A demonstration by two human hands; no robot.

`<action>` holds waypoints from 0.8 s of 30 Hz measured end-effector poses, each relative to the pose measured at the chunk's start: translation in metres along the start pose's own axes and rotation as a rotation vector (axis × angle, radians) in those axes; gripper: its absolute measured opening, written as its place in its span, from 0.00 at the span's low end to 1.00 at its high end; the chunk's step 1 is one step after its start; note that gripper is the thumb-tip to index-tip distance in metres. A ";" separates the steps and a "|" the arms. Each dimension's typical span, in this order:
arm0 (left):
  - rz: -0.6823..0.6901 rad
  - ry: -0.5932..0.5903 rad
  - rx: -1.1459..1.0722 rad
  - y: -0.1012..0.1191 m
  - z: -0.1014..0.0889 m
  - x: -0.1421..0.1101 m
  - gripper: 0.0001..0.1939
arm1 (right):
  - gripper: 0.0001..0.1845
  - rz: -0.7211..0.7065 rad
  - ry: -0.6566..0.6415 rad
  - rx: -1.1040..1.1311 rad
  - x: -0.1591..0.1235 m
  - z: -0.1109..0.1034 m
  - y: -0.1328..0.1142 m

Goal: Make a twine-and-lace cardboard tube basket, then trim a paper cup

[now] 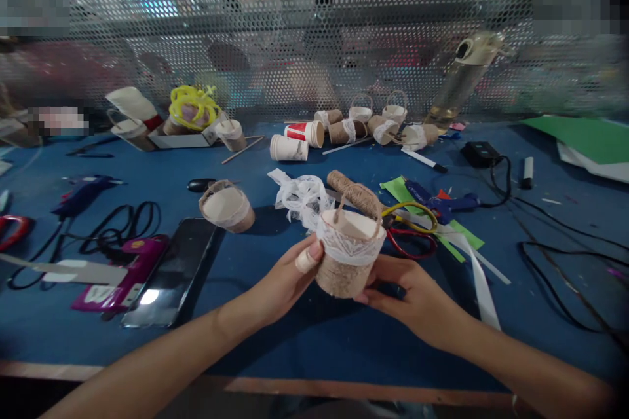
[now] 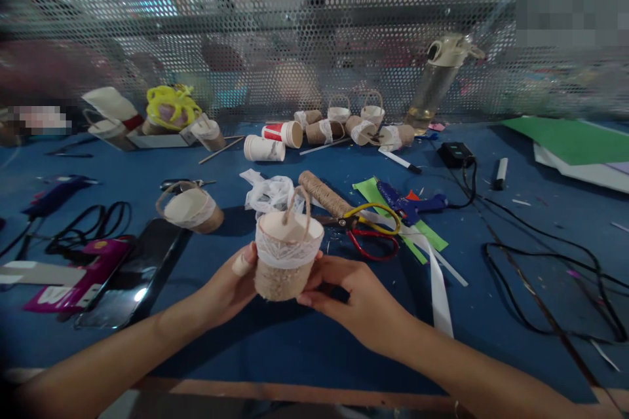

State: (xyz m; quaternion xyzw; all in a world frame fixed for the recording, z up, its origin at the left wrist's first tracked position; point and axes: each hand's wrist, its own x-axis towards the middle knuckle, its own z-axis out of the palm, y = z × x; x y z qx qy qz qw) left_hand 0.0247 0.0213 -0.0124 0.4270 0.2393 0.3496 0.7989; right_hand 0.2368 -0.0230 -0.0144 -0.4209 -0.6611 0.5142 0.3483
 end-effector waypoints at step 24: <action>0.222 0.300 0.305 0.005 -0.003 0.008 0.33 | 0.19 -0.027 0.039 0.208 -0.014 -0.016 -0.002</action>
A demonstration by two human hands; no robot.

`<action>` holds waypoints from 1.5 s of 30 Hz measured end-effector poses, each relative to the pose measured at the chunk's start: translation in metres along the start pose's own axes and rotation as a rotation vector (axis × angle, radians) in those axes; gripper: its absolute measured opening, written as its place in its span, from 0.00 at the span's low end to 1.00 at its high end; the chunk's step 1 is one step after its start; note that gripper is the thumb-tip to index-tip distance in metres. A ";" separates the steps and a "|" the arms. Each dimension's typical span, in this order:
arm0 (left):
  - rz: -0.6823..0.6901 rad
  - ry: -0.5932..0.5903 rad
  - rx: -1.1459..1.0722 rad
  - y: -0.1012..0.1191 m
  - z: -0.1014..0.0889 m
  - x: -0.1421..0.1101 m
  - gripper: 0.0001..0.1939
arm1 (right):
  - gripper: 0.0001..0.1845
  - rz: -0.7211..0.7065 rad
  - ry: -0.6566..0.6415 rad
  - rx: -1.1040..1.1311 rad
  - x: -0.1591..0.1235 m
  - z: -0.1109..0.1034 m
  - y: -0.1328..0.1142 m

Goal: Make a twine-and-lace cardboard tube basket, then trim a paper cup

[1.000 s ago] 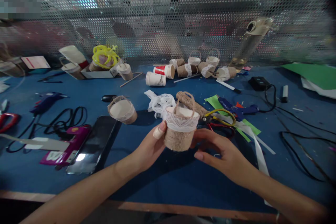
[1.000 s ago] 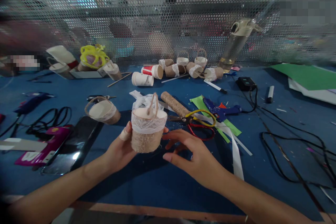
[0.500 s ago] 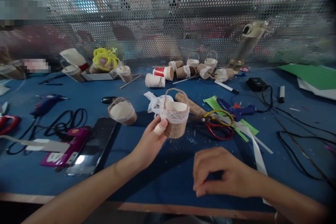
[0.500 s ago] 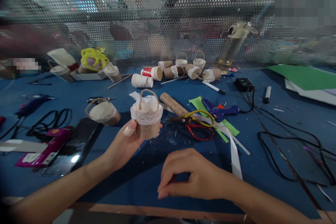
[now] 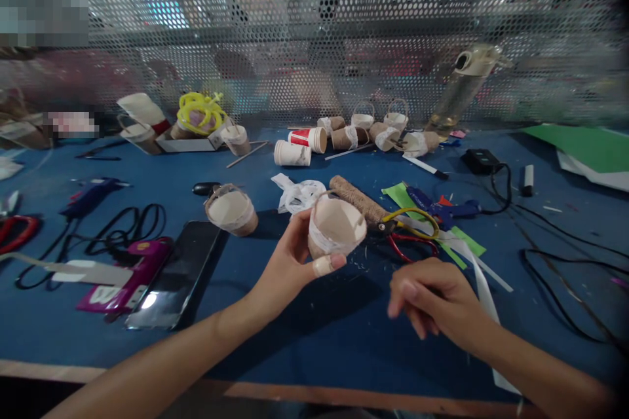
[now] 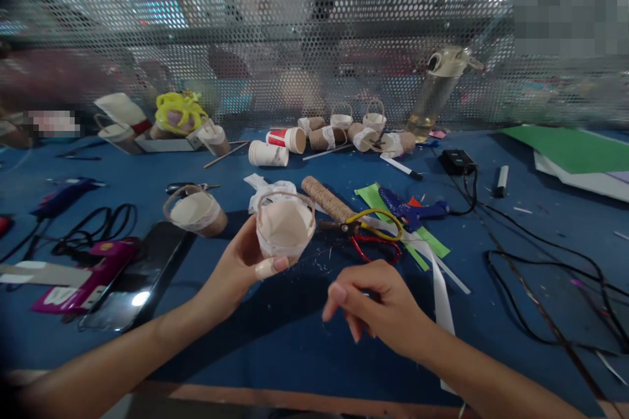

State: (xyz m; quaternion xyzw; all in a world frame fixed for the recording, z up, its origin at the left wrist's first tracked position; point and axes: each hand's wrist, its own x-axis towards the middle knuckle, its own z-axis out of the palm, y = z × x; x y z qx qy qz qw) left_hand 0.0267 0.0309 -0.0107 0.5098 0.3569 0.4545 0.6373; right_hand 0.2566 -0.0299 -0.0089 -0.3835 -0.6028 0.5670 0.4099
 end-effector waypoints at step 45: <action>0.424 -0.566 0.483 0.007 -0.007 -0.008 0.40 | 0.13 -0.153 0.089 -0.599 0.007 0.000 0.012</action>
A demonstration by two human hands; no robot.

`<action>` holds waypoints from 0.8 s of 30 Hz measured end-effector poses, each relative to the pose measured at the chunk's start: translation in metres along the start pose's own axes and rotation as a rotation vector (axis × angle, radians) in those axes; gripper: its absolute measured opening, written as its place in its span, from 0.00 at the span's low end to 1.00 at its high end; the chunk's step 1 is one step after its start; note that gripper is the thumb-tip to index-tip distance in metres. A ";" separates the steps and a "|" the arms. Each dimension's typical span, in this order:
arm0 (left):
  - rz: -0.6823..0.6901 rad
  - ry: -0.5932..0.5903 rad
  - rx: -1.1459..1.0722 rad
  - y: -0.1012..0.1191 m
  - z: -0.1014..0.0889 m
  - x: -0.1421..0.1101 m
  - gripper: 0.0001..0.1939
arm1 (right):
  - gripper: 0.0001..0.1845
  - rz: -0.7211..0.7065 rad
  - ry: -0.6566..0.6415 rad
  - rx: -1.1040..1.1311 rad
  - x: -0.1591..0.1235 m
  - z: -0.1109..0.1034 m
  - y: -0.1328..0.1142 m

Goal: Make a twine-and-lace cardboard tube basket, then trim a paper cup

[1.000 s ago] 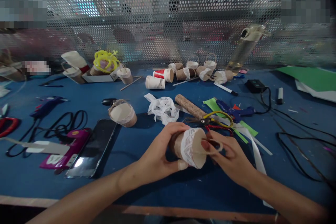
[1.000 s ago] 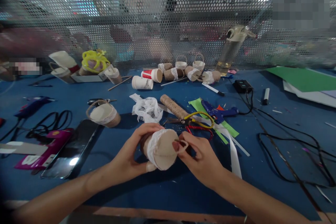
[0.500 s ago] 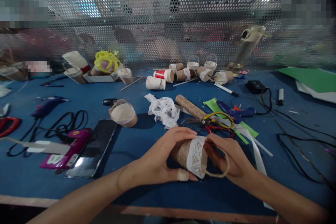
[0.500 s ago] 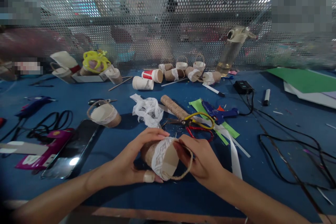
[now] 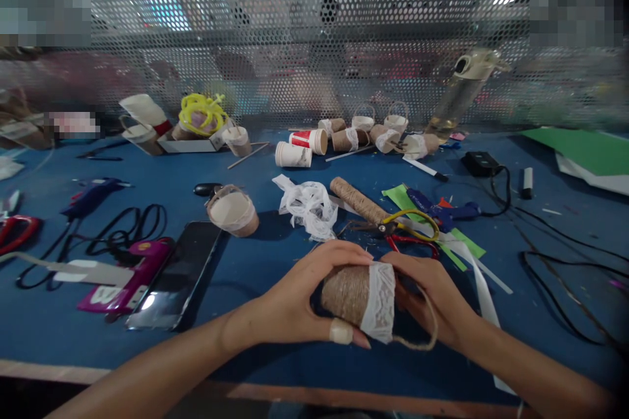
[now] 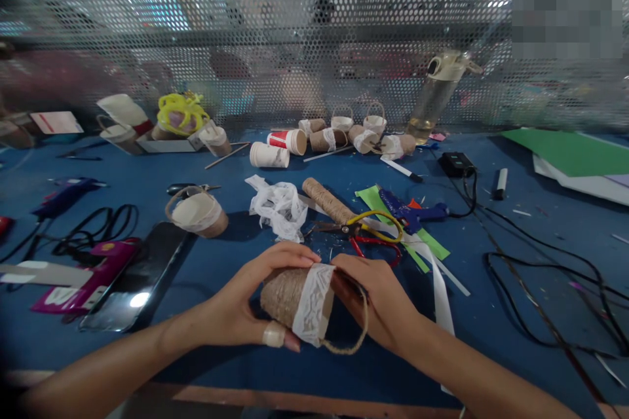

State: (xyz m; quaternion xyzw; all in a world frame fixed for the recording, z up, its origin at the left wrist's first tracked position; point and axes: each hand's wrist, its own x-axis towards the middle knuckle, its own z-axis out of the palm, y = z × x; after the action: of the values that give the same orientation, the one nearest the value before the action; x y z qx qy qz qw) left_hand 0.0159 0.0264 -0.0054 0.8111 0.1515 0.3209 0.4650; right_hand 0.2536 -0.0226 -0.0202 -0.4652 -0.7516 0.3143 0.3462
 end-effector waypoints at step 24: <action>-0.047 0.052 -0.051 0.005 -0.003 -0.001 0.33 | 0.15 0.190 -0.014 0.253 -0.001 -0.004 0.001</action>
State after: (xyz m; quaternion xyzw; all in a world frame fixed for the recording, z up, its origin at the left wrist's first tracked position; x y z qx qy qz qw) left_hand 0.0128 0.0255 -0.0004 0.7866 0.1744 0.3345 0.4888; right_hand 0.2575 -0.0225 -0.0187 -0.4847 -0.6611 0.4410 0.3655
